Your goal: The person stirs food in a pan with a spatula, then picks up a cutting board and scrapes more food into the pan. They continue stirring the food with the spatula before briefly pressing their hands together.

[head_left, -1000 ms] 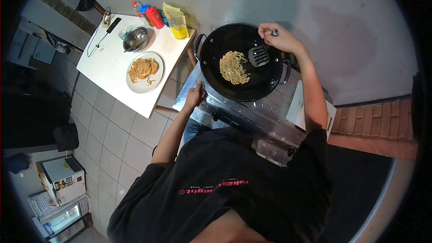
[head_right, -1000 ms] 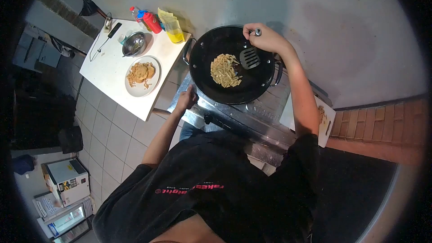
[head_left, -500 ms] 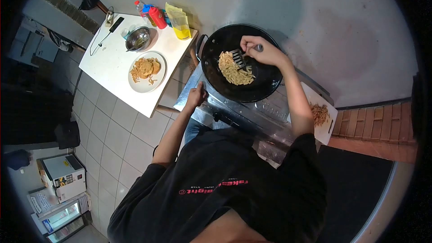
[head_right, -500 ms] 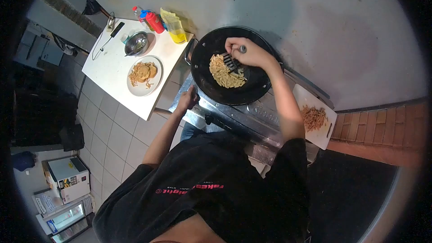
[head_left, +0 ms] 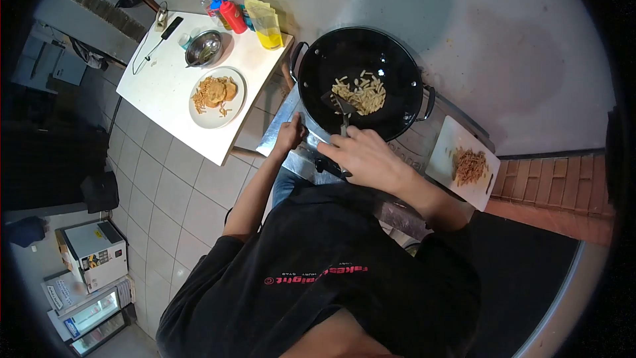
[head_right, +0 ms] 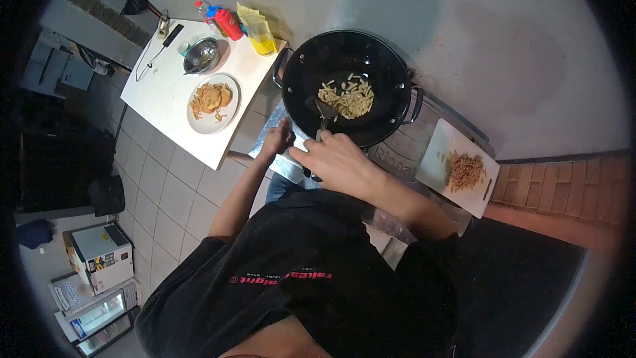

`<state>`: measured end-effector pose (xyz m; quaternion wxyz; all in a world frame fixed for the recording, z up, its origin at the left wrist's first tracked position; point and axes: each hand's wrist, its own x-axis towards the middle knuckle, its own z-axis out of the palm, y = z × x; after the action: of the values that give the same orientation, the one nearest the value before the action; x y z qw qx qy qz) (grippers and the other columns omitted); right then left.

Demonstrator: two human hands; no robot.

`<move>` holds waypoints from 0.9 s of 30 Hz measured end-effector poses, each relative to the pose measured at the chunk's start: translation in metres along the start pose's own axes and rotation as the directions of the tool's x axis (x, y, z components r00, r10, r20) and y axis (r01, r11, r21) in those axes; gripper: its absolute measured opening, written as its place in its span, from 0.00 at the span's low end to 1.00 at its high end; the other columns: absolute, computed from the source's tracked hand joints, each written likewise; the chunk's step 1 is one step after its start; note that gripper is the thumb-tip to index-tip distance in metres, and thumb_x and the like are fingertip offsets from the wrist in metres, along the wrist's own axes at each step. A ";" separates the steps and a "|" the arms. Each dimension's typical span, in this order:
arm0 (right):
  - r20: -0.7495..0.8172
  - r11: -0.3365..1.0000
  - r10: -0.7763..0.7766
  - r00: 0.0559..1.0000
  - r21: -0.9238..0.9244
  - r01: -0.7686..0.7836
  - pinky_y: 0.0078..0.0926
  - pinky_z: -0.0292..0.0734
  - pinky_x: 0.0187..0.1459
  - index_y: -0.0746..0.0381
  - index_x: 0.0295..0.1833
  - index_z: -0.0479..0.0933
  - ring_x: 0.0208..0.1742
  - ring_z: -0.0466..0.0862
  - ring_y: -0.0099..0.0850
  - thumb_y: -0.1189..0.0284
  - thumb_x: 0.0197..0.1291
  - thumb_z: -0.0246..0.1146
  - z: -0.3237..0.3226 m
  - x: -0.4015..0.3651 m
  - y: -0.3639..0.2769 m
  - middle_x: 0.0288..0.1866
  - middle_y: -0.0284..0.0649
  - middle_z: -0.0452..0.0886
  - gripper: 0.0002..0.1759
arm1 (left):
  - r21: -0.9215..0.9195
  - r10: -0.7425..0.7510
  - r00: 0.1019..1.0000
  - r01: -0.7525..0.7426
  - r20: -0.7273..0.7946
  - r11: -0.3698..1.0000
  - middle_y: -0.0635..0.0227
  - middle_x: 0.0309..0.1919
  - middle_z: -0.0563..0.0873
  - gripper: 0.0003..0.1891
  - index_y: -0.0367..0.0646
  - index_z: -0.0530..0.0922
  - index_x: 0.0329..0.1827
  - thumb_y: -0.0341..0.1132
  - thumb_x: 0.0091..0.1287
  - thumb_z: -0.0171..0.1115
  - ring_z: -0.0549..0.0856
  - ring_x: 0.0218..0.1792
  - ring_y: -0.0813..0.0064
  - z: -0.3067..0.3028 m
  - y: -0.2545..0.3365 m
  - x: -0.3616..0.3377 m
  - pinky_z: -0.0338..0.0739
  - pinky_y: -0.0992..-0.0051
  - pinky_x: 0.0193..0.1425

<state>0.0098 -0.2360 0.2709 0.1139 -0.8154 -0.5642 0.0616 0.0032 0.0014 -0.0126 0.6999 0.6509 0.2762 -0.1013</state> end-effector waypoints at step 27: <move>-0.416 0.653 0.643 0.643 0.736 -0.177 0.22 0.69 0.35 0.66 0.36 0.69 0.28 0.75 0.28 0.84 0.62 0.52 0.060 -0.048 0.016 0.27 0.40 0.72 0.03 | 0.075 0.004 1.000 -0.005 0.015 0.997 0.71 0.09 0.71 0.36 0.46 0.71 0.12 0.64 0.73 0.42 0.67 0.08 0.78 0.004 0.028 -0.025 0.56 0.77 0.12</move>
<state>-0.0067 -0.2795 0.2078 0.5507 -0.8063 -0.2156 -0.0113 -0.0025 -0.0039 0.0242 0.6772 0.6765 0.2658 -0.1148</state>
